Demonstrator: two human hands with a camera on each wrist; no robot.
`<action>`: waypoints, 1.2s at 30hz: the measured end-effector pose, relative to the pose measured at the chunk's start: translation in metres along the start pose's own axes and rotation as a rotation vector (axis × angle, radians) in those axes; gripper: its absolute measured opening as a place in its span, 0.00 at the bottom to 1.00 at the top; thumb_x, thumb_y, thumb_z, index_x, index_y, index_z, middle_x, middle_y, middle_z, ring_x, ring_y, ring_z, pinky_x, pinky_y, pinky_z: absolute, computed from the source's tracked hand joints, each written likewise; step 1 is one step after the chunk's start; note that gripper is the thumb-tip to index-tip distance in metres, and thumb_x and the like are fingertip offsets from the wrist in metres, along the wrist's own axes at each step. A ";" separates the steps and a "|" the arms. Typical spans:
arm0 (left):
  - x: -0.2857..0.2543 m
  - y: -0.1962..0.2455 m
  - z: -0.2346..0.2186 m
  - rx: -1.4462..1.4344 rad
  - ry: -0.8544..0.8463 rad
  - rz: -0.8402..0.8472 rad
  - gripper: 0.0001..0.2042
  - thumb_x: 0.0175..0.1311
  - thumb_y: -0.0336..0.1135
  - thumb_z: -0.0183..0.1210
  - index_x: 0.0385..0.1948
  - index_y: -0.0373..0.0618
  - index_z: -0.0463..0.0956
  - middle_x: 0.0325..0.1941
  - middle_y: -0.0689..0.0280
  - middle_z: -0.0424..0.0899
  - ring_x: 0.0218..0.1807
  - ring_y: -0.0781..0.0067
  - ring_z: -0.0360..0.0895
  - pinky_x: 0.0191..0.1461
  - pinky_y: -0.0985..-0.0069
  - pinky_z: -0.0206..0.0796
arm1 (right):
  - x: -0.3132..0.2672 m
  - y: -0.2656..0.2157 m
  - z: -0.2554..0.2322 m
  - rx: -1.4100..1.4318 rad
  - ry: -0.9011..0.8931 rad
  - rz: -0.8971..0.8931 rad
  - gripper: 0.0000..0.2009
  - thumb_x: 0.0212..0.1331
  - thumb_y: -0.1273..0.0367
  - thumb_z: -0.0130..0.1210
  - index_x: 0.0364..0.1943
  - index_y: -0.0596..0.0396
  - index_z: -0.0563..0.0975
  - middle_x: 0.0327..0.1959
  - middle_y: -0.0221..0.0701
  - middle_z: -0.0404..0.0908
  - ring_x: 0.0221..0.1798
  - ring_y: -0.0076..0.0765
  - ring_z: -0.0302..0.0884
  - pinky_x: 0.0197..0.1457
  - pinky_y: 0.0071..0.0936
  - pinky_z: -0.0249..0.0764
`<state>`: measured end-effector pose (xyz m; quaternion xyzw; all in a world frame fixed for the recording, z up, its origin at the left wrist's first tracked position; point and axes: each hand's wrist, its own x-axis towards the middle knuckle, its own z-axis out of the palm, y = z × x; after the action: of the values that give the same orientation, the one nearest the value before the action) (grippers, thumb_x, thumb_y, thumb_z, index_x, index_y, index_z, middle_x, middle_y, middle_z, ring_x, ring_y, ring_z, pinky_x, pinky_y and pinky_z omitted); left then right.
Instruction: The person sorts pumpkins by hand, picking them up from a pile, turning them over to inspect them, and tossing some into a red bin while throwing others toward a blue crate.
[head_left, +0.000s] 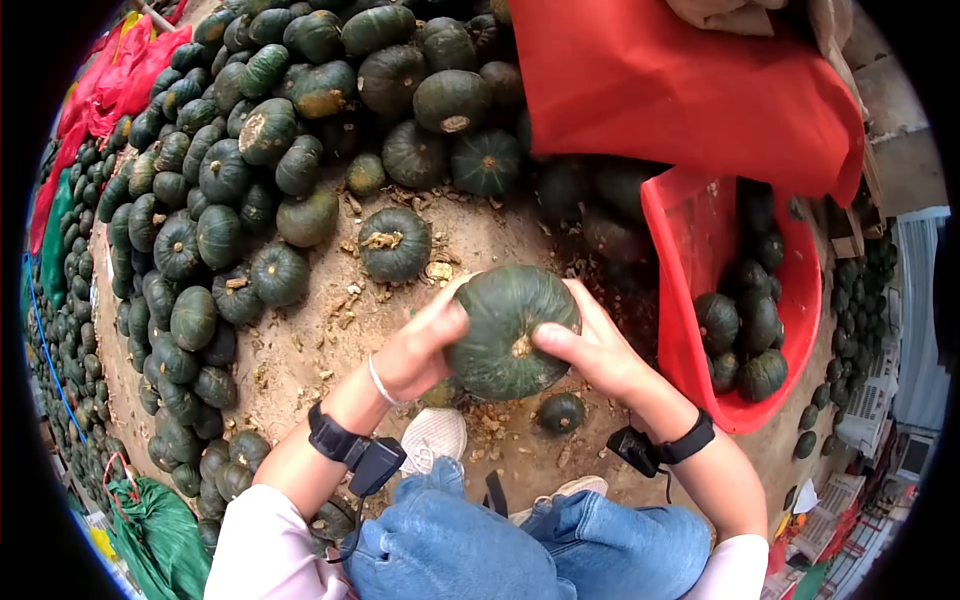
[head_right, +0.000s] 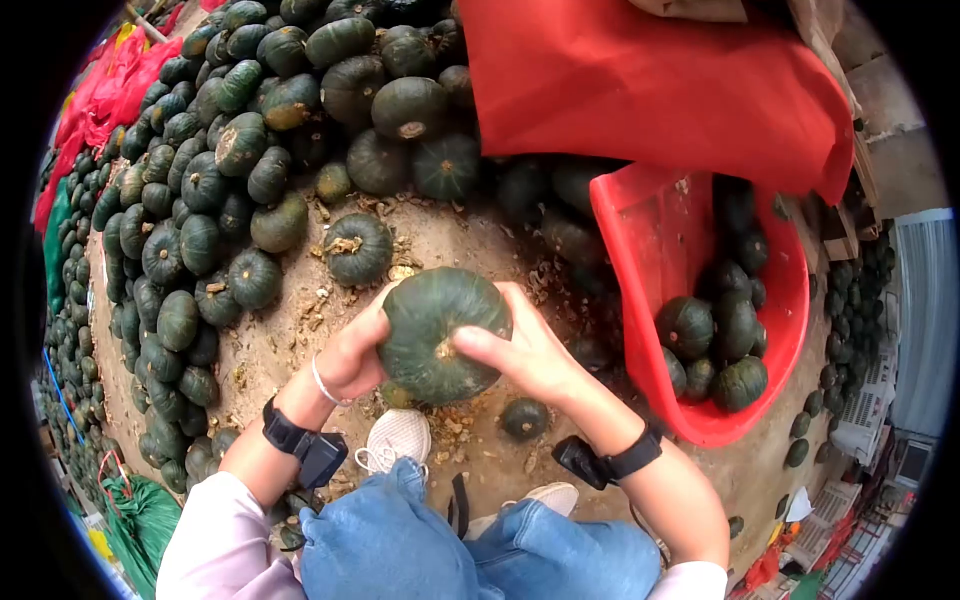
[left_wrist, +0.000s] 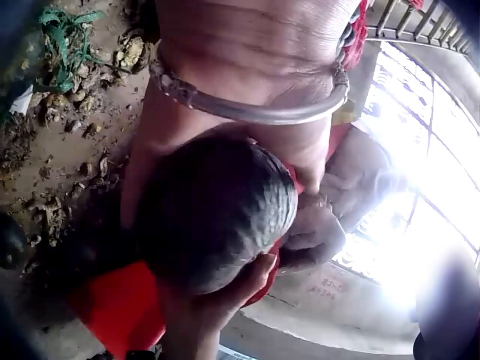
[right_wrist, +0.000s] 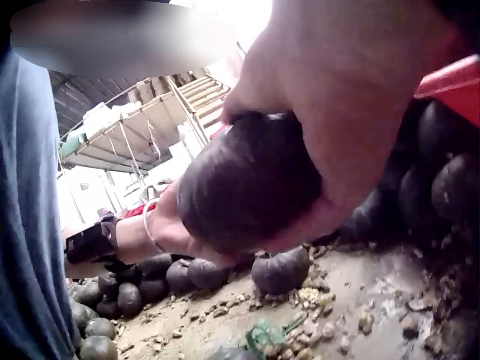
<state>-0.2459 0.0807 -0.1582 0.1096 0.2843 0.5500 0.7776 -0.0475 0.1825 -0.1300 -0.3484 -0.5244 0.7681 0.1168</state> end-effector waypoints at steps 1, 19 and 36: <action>-0.005 -0.003 -0.004 0.090 -0.024 0.032 0.33 0.64 0.48 0.57 0.66 0.42 0.56 0.64 0.58 0.69 0.64 0.64 0.69 0.68 0.61 0.61 | 0.000 0.008 0.000 -0.005 -0.021 0.012 0.36 0.59 0.50 0.59 0.62 0.61 0.59 0.58 0.36 0.68 0.63 0.32 0.63 0.67 0.34 0.62; -0.016 -0.024 -0.016 0.298 0.184 0.192 0.32 0.66 0.42 0.57 0.69 0.46 0.53 0.66 0.58 0.64 0.68 0.63 0.62 0.70 0.62 0.58 | -0.026 0.009 0.010 0.007 -0.087 -0.016 0.40 0.58 0.66 0.64 0.70 0.55 0.52 0.65 0.42 0.63 0.66 0.38 0.64 0.67 0.38 0.66; 0.021 -0.008 -0.098 1.810 0.565 0.554 0.26 0.48 0.39 0.67 0.52 0.47 0.73 0.55 0.52 0.73 0.61 0.51 0.68 0.65 0.59 0.61 | -0.025 0.033 0.006 -0.218 0.033 0.156 0.36 0.35 0.56 0.77 0.47 0.59 0.70 0.44 0.35 0.75 0.49 0.29 0.73 0.54 0.30 0.71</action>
<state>-0.2895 0.0831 -0.2487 0.5904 0.7371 0.2935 0.1479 -0.0276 0.1507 -0.1477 -0.4111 -0.5742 0.7075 0.0269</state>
